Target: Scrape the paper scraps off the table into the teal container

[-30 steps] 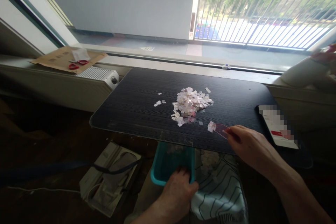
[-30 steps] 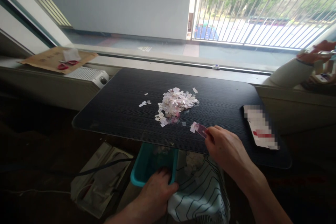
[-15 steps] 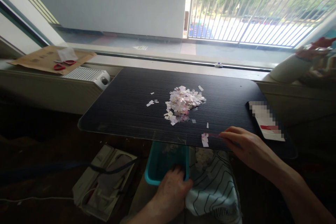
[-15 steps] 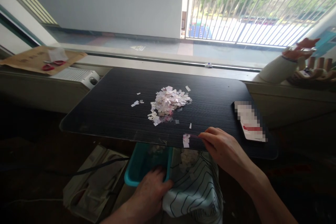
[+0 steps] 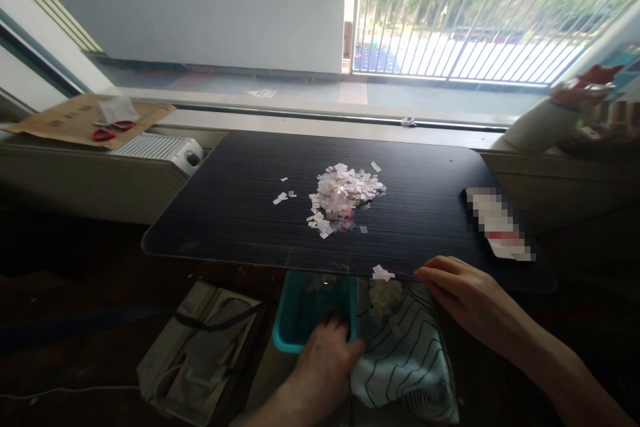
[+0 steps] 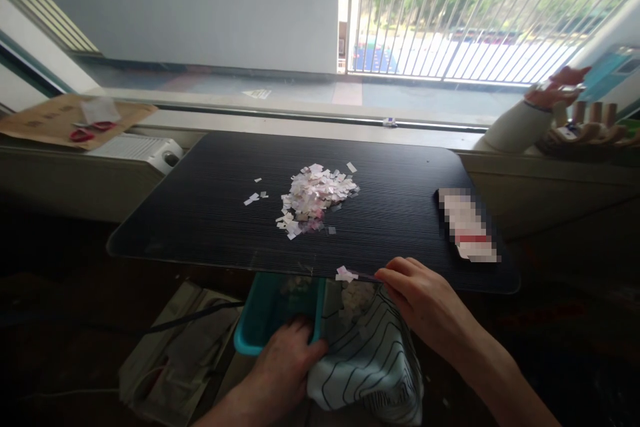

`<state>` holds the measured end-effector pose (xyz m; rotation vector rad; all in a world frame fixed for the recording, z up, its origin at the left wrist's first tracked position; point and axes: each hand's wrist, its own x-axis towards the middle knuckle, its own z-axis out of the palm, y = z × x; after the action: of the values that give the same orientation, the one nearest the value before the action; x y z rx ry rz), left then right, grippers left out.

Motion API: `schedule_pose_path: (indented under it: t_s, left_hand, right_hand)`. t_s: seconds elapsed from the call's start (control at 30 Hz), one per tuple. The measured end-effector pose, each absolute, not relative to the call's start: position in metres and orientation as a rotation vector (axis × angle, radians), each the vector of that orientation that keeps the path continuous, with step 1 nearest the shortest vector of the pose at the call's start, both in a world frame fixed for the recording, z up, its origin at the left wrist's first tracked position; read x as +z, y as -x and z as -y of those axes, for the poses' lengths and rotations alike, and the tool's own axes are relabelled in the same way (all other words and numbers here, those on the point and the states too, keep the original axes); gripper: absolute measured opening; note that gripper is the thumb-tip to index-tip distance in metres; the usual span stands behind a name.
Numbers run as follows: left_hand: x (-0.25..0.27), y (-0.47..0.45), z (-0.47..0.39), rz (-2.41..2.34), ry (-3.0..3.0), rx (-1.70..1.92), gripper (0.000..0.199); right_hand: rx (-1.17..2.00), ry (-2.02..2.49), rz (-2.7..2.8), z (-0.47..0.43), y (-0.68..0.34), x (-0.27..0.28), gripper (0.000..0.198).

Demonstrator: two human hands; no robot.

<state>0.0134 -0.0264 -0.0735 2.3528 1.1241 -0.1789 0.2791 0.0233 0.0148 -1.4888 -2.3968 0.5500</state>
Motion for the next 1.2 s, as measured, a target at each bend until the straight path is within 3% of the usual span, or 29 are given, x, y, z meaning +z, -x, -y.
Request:
schedule_pose_path:
  t_s: [0.77,0.9,1.2]
  left_hand:
    - [-0.076,-0.013,0.027,-1.095,-2.382,-0.172,0.013]
    - [-0.074,-0.015,0.027,-1.091,-2.383,-0.187,0.014]
    - [-0.082,-0.011,0.03,-1.094,-2.399,-0.153,0.014]
  right_hand:
    - [0.55,1.452,2.462,-0.013,-0.277,0.016,0.023]
    - [0.388,1.474,2.353,-0.037,-0.244,0.016,0.021]
    - [0.356,1.613,2.517,-0.083,-0.166,0.019,0.024]
